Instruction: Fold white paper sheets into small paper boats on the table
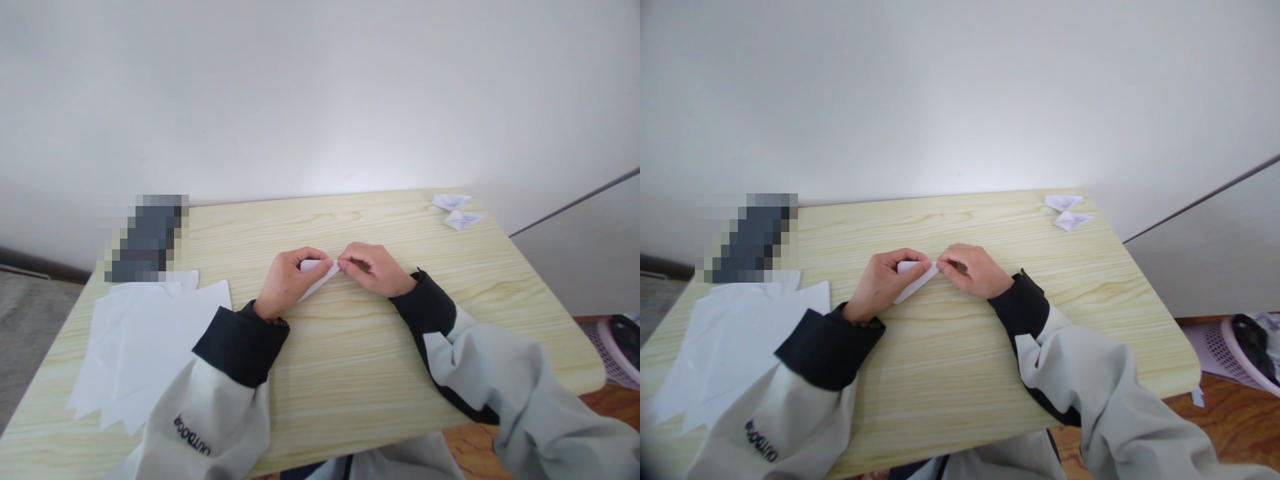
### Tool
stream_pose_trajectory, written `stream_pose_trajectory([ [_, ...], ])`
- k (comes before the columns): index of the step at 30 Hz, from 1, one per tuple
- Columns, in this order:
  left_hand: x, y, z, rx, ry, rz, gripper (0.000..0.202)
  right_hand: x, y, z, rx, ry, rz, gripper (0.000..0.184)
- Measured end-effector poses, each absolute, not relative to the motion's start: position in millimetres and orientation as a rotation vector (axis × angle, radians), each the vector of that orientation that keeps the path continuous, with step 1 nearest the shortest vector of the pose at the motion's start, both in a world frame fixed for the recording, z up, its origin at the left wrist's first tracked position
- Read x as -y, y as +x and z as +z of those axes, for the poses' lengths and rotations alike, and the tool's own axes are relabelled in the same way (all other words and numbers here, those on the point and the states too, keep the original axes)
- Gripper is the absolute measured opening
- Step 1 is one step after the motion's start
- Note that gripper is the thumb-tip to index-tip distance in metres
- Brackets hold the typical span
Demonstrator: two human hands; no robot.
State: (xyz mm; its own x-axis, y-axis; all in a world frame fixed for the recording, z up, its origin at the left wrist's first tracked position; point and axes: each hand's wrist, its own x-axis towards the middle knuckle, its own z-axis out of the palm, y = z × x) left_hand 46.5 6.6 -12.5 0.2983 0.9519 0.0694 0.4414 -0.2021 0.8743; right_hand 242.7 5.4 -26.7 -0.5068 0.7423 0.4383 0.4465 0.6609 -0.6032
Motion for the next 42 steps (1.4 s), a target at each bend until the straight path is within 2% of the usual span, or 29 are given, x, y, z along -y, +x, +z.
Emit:
stream_pose_trajectory([
  [13,-5.7,47.3,-12.8,-1.243,1.779,0.831,0.025,-6.4,241.2,-29.1,2.215,-0.886,0.463,0.019],
  [21,-11.3,46.1,-22.0,-1.193,1.556,1.046,0.034,-6.3,246.5,-28.3,1.941,-1.09,0.359,0.022],
  [32,-12.9,43.3,-27.7,-1.139,1.622,1.01,0.026,-9.3,246.6,-30.1,2.041,-1.046,0.33,0.024],
  [42,-11.7,46.3,-25.5,-1.181,1.528,1.044,0.029,-7.5,246.9,-28.8,1.98,-1.125,0.431,0.022],
])
